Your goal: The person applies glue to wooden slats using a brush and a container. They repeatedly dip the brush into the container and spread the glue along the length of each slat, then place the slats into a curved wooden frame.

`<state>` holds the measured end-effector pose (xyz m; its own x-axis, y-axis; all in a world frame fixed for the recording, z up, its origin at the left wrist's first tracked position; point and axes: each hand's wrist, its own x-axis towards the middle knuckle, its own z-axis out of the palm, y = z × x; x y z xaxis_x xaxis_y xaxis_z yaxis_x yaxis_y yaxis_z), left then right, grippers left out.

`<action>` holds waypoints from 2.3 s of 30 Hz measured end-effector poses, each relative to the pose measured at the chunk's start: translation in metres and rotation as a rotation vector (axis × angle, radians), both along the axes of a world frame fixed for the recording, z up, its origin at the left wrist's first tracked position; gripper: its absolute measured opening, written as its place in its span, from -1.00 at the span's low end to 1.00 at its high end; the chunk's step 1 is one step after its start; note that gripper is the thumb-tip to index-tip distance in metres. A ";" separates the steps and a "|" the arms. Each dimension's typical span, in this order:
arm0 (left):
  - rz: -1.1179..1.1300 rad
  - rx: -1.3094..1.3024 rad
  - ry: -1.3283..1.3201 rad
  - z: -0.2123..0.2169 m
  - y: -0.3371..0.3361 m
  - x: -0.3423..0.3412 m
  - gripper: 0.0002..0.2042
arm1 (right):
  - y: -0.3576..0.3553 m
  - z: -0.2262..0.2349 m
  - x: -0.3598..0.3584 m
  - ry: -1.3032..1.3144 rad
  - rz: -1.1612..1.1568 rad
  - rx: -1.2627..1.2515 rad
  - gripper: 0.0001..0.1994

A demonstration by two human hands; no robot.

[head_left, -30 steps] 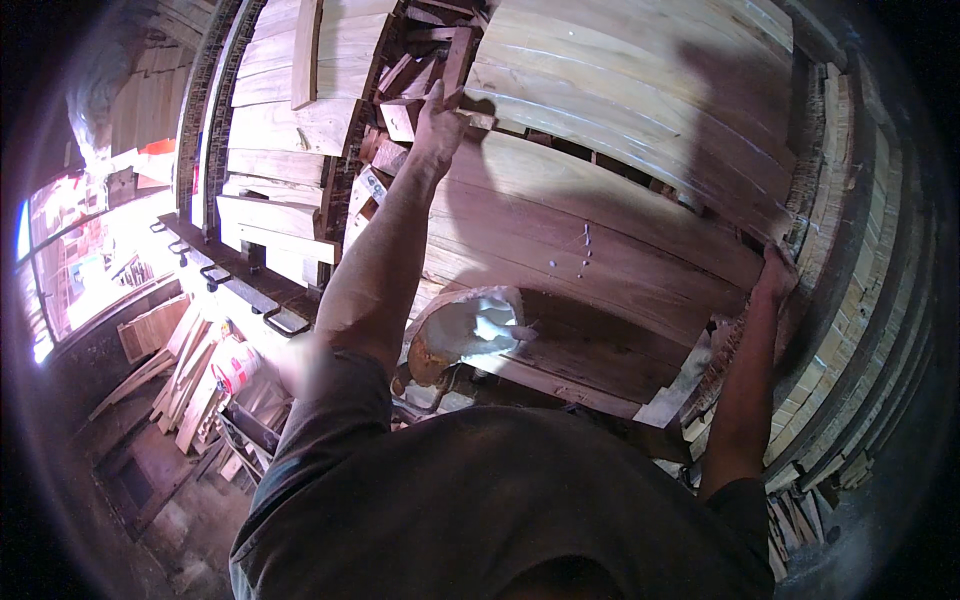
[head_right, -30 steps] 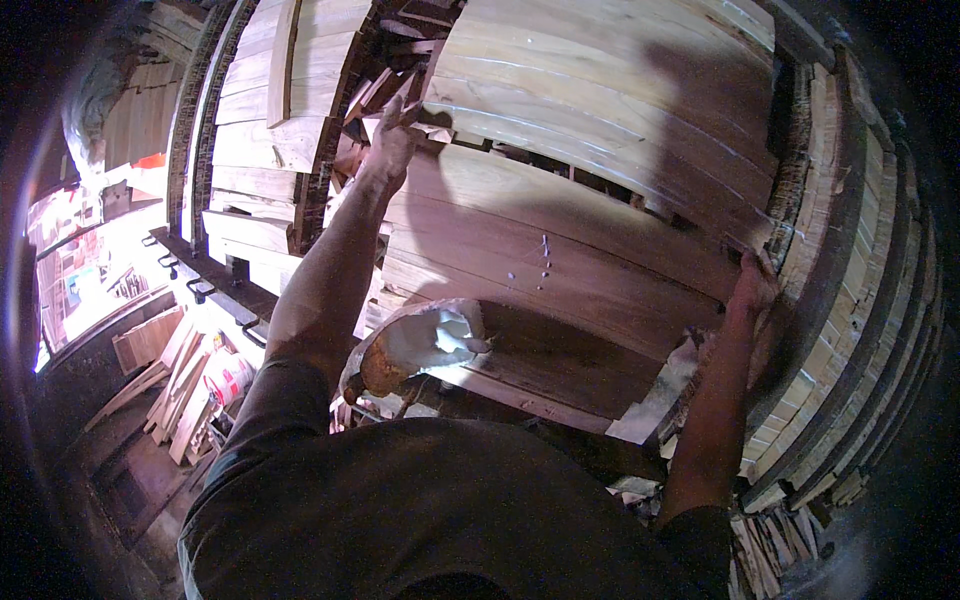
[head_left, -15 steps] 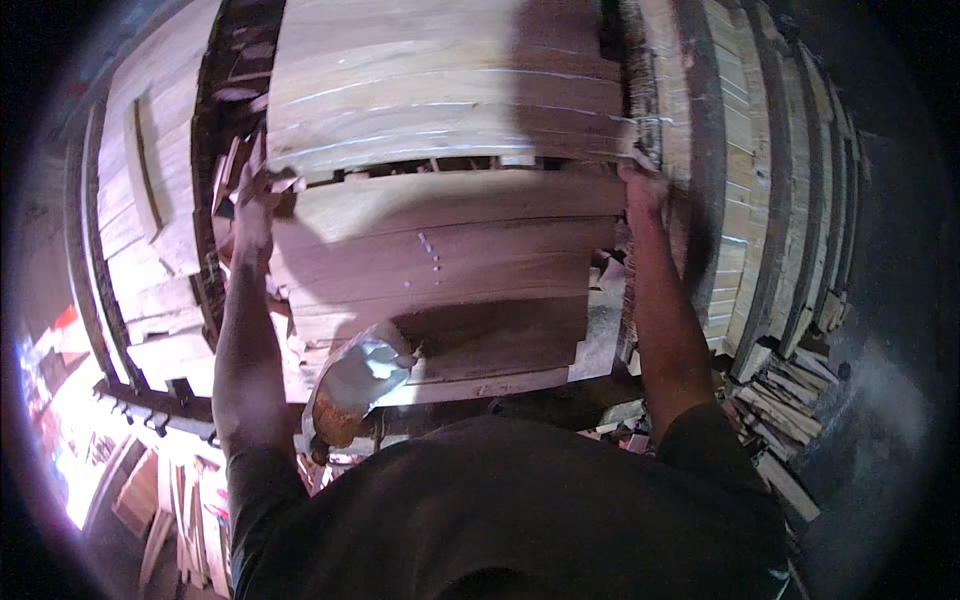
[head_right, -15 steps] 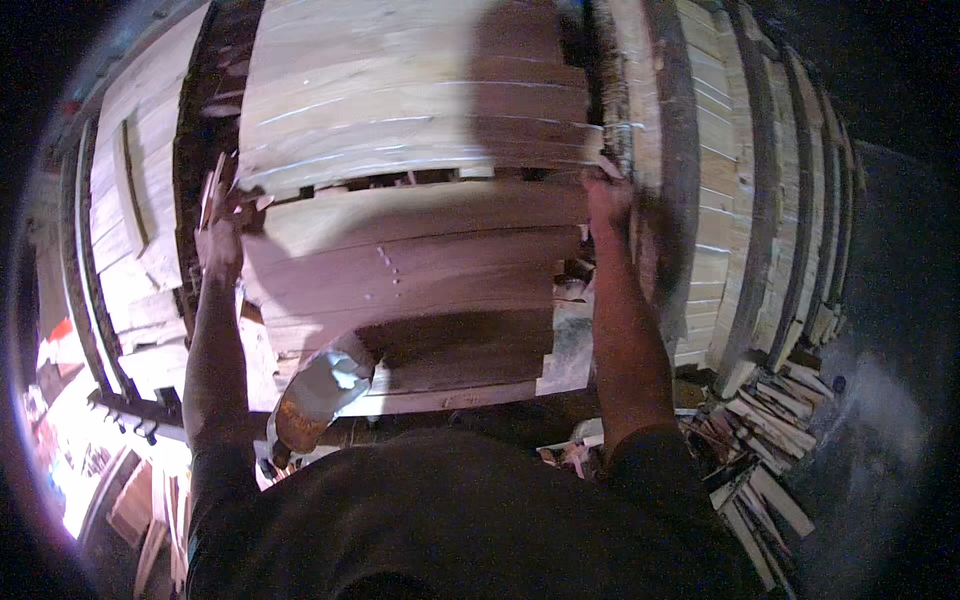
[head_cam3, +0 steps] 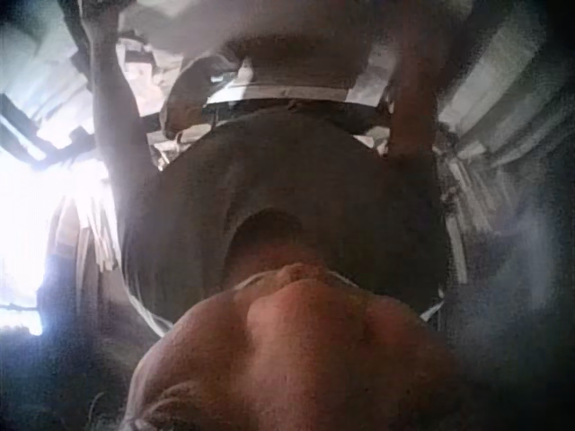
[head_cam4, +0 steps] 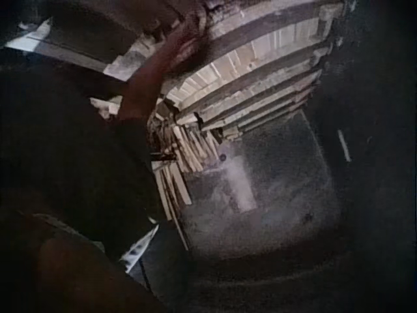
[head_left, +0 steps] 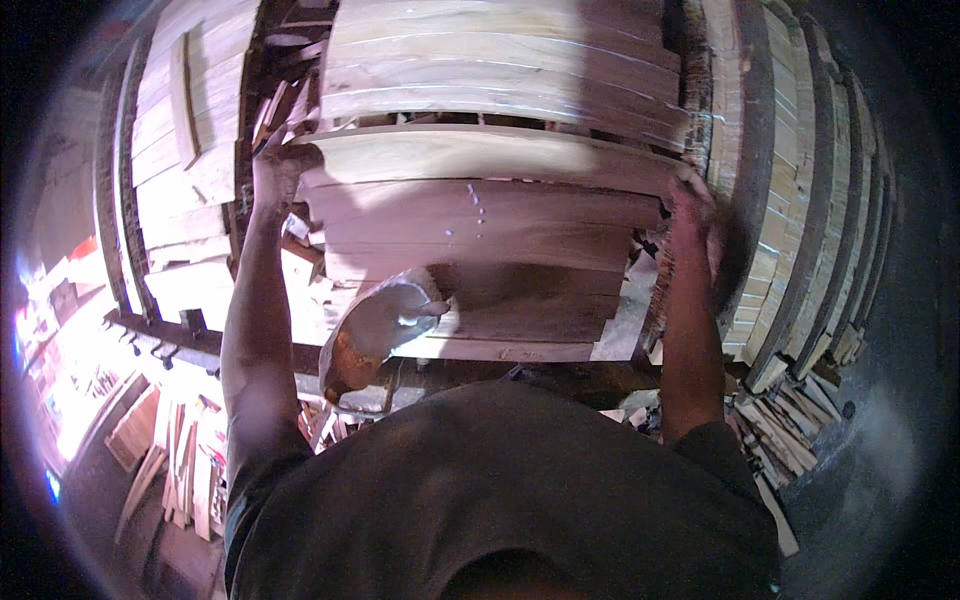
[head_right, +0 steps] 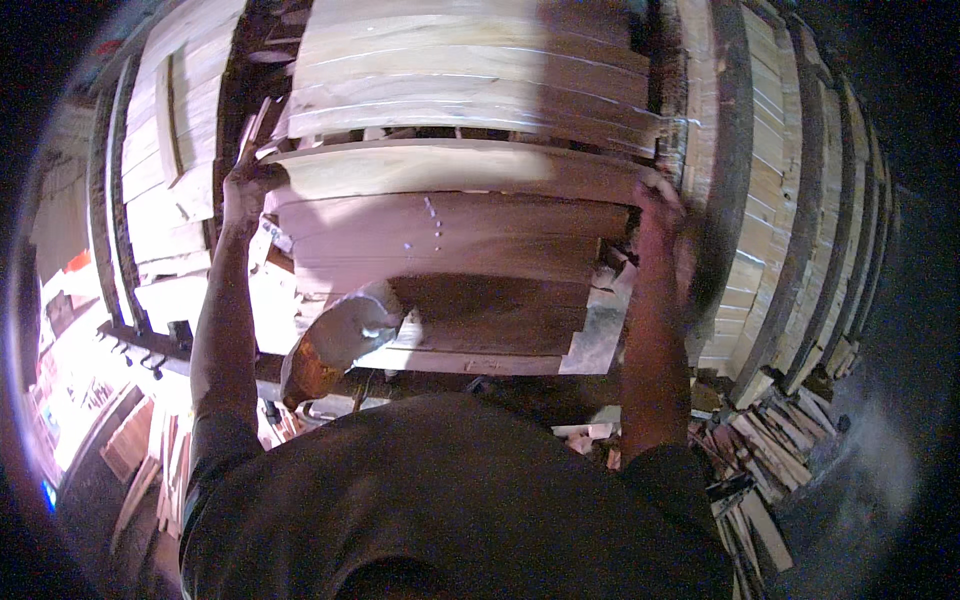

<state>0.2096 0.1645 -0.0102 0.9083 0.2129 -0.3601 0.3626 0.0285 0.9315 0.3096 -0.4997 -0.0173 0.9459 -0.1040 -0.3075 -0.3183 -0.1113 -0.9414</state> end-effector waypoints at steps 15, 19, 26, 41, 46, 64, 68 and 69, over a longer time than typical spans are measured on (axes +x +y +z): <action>-0.310 1.194 -0.042 0.101 -0.053 -0.053 -0.58 | 0.007 0.039 -0.018 -0.145 0.471 -1.109 -0.62; -0.186 1.094 -0.093 0.121 -0.061 -0.072 -0.59 | 0.039 0.054 -0.019 -0.445 0.712 -1.146 -0.56; 0.208 0.914 -0.090 0.123 -0.040 -0.184 -0.63 | 0.146 0.079 -0.046 -0.558 0.788 -0.965 -0.59; 0.617 0.688 0.368 0.091 -0.173 -0.345 -0.63 | 0.297 0.126 -0.206 -0.700 1.332 -0.687 -0.69; 0.650 0.719 0.401 0.090 -0.174 -0.349 -0.58 | 0.308 0.144 -0.220 -0.882 1.228 -0.549 -0.77; 0.718 0.673 0.478 0.103 -0.177 -0.341 -0.62 | 0.307 0.112 -0.090 -0.188 1.023 -0.804 -0.63; 0.636 0.803 0.500 0.098 -0.173 -0.335 -0.63 | 0.267 -0.002 -0.015 0.561 0.023 0.108 -0.69; 0.643 0.777 0.506 0.097 -0.173 -0.337 -0.63 | 0.269 -0.010 -0.011 0.625 -0.186 0.250 -0.70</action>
